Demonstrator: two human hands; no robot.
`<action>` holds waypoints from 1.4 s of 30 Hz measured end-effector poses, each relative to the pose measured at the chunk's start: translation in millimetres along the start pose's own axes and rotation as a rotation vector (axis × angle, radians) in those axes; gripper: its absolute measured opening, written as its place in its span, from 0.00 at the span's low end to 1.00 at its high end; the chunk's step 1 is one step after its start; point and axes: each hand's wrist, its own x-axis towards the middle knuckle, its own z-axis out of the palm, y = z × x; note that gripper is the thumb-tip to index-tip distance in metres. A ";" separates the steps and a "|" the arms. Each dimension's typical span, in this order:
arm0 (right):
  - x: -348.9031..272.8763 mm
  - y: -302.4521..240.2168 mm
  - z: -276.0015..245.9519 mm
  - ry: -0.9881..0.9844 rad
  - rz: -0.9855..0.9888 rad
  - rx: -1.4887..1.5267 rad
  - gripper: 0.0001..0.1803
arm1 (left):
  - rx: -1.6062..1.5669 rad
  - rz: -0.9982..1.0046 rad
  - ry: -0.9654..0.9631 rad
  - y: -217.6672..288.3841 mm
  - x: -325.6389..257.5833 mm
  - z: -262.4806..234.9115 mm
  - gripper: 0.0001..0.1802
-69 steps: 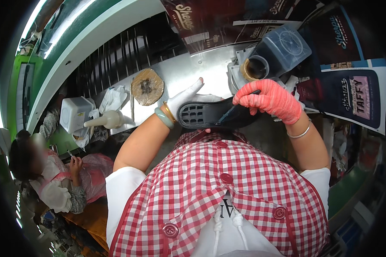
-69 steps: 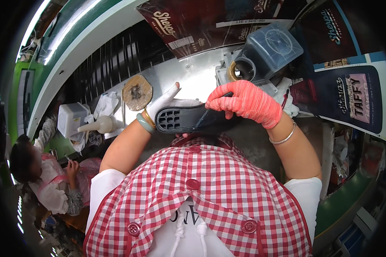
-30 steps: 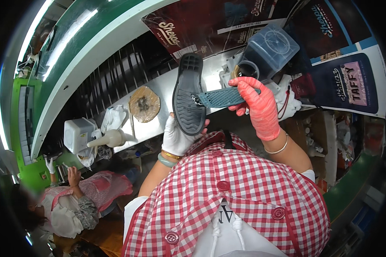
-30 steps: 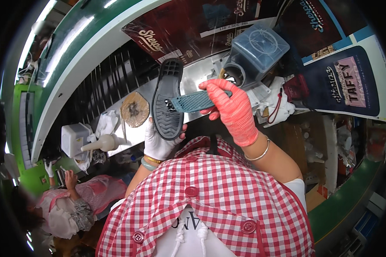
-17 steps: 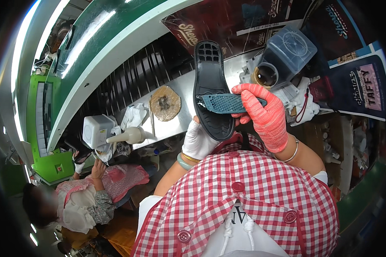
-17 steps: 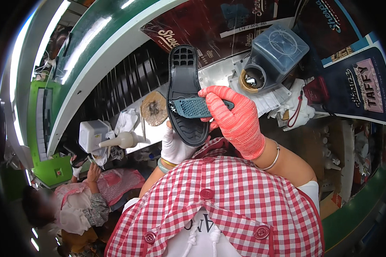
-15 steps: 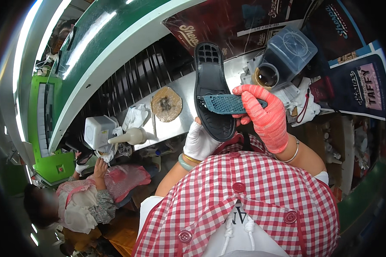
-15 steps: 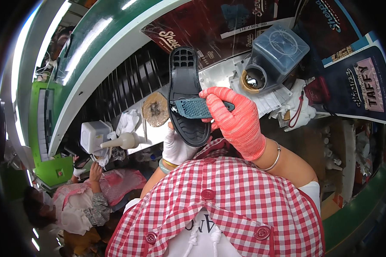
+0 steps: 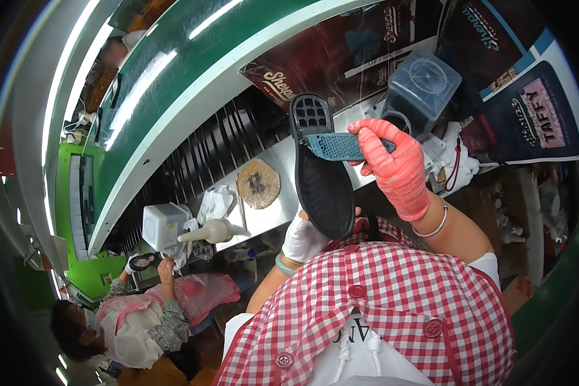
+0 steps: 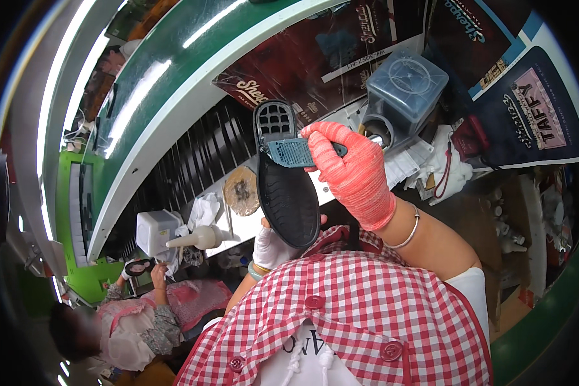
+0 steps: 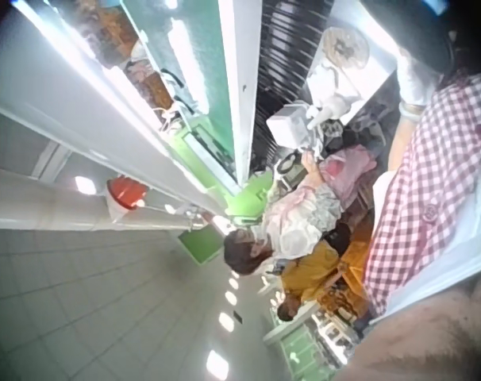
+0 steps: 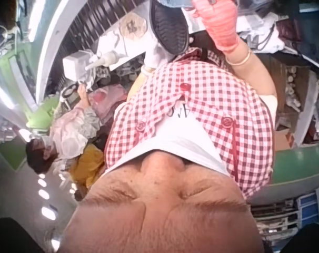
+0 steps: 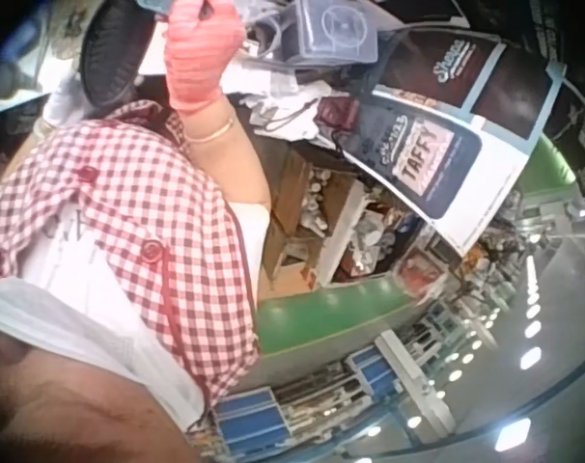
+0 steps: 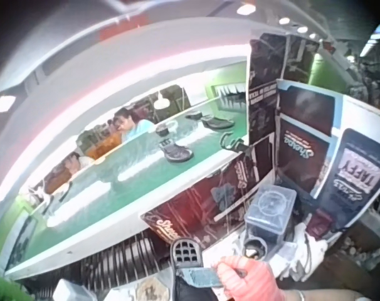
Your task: The person picks up black shoes from yellow crates and scrubs the soles with a blue brush. They repeatedly dip the brush into a container of liquid and scrub the shoe soles at a workstation, handling the shoes one at a time.
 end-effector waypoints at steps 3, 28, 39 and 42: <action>8.7 -3.7 -1.2 0.014 -0.030 -0.004 0.10 | 0.007 -0.003 -0.014 -0.6 -2.8 -0.4 0.46; -30.3 -3.1 -3.3 -0.272 0.357 -0.088 0.11 | -0.191 0.034 0.080 0.8 13.4 -22.8 0.34; -13.0 -11.8 -2.6 -0.577 0.469 -0.202 0.15 | -0.076 -0.102 0.311 7.7 10.7 -17.7 0.34; -3.1 -8.8 0.6 -0.652 0.528 -0.210 0.17 | -0.111 -0.154 0.237 7.1 13.5 -21.8 0.31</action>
